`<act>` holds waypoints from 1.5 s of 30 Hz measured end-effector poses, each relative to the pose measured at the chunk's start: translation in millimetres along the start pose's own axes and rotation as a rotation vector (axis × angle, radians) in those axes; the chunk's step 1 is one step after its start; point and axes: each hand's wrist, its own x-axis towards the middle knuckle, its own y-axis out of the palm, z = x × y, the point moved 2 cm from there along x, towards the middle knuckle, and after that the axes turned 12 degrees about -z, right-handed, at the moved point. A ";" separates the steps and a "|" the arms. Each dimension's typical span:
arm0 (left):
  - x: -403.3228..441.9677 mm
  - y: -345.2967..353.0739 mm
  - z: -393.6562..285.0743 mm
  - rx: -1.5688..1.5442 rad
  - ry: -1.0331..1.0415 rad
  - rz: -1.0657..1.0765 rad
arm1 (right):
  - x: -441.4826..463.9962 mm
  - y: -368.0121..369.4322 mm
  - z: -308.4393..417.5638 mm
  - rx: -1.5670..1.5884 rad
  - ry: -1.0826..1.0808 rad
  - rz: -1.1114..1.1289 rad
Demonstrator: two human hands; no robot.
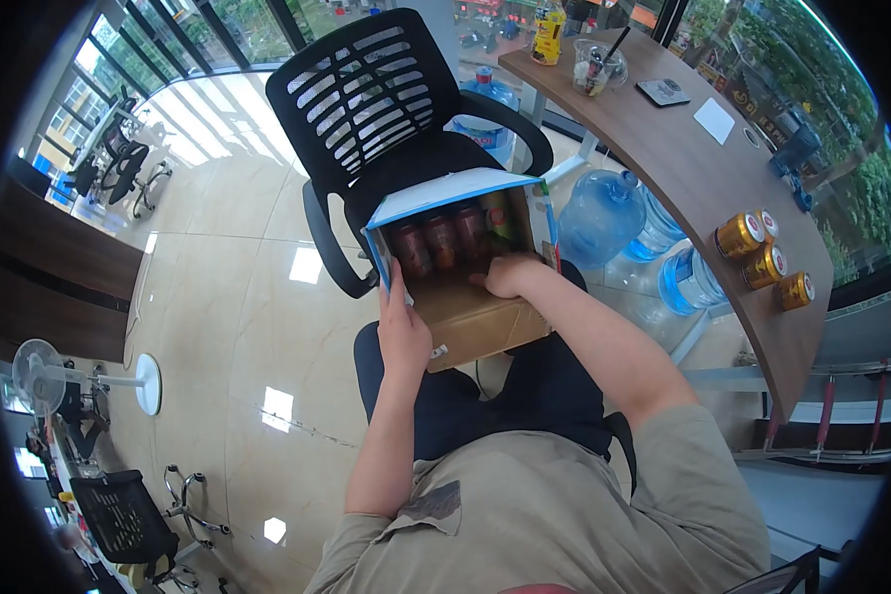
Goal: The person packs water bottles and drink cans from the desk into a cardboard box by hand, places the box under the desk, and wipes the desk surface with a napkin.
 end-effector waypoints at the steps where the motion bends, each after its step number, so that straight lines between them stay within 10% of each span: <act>1: 0.0 0.4 0.2 0.001 -0.004 0.000 | 1.5 -1.0 -0.9 -0.001 -0.002 0.004; 25: 8.2 -5.8 7.0 0.003 -0.059 0.031 | 11.7 9.8 30.8 0.163 -0.231 -0.287; 45: 2.3 1.0 14.3 0.078 0.032 -0.009 | 35.1 6.0 78.2 -0.356 -0.206 -0.170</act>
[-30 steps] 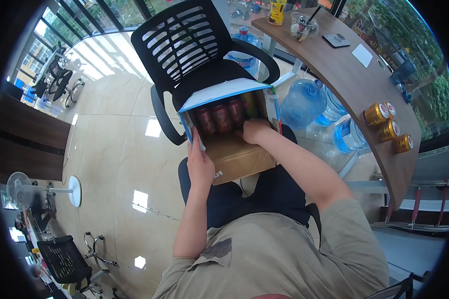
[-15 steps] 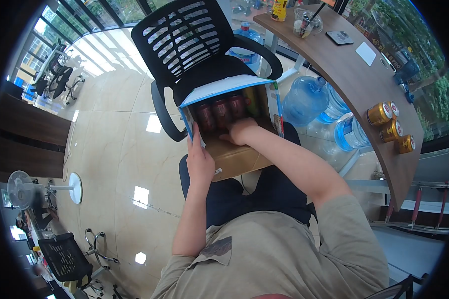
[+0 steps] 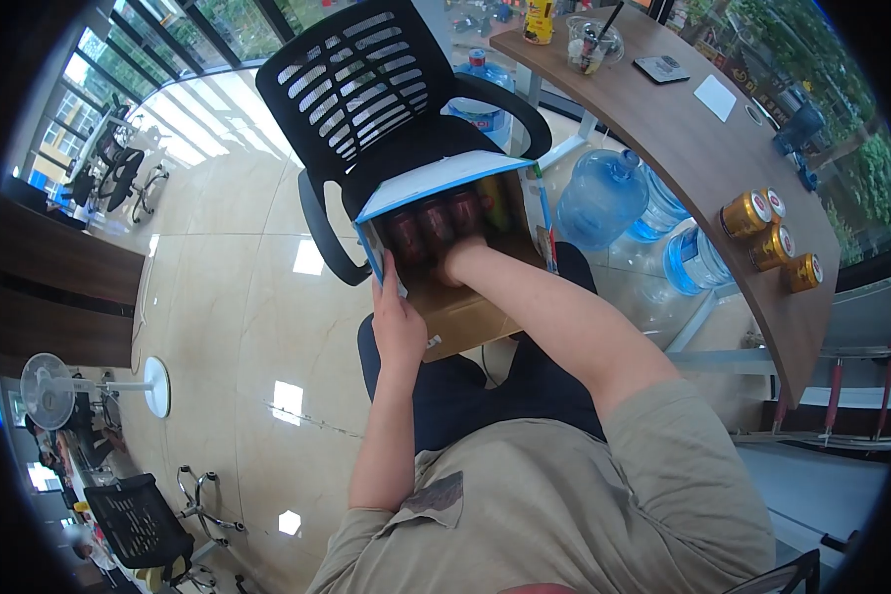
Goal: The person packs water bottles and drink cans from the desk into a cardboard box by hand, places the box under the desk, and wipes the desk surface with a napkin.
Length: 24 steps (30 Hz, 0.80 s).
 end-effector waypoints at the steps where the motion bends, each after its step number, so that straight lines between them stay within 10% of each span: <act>1: -1.5 0.4 0.9 -0.001 0.007 -0.001 | -0.9 0.0 1.9 -0.015 0.003 -0.009; 24: -1.6 0.2 -4.1 -0.044 0.006 -0.104 | 8.0 12.8 -12.9 0.080 0.028 0.103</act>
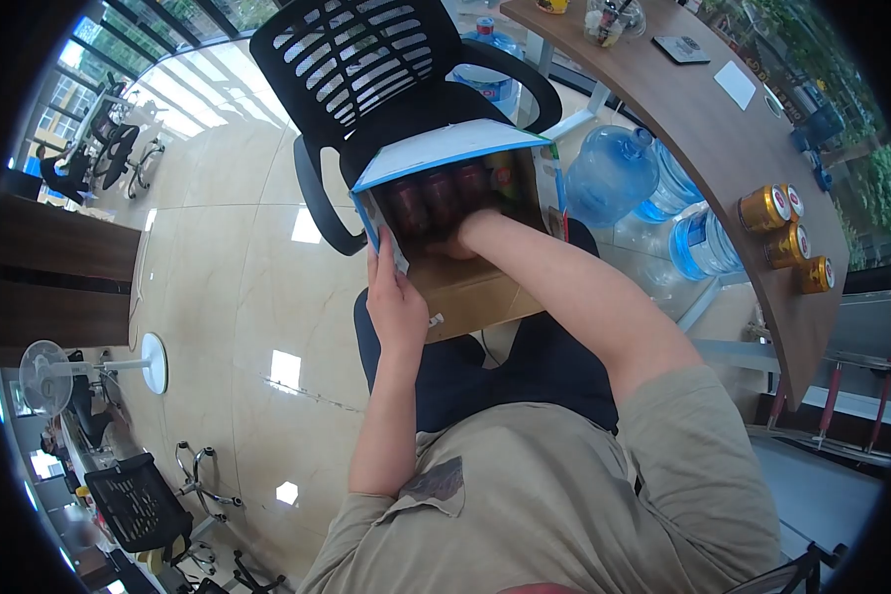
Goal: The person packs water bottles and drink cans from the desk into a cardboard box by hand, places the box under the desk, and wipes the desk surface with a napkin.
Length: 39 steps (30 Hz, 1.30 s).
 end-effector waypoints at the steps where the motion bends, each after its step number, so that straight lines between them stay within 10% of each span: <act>1: -0.6 -0.6 0.6 0.002 -0.002 0.003 | 1.4 1.8 0.7 -0.044 -0.018 -0.050; 22: 10.1 -3.0 3.0 0.100 0.023 0.065 | -57.6 -8.9 -8.1 0.561 -0.057 -0.158; 28: 13.5 -2.8 -8.8 0.028 -0.139 0.127 | -171.2 -4.8 -27.3 0.803 -0.230 -0.676; 33: 25.9 5.9 4.3 0.063 -0.001 0.042 | -223.1 35.4 -64.8 0.977 0.033 -1.175; 39: 45.9 9.1 5.9 0.167 -0.018 0.027 | -254.3 88.5 -101.5 1.101 0.277 -1.057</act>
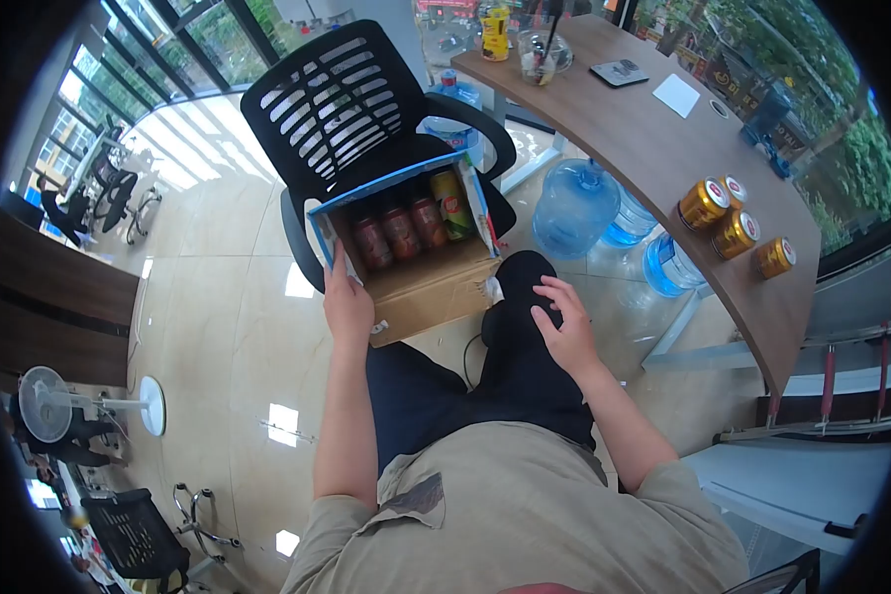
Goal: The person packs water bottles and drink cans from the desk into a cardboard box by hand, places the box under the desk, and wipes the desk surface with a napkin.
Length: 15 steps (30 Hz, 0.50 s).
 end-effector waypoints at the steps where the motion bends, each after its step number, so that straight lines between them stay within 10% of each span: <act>1: 1.3 1.4 1.7 0.001 0.011 -0.003 | -4.3 -0.8 -10.2 -0.071 0.017 0.020; 15: 33.1 21.4 43.5 -0.024 0.147 -0.060 | -21.3 3.6 -63.6 -0.062 0.105 0.093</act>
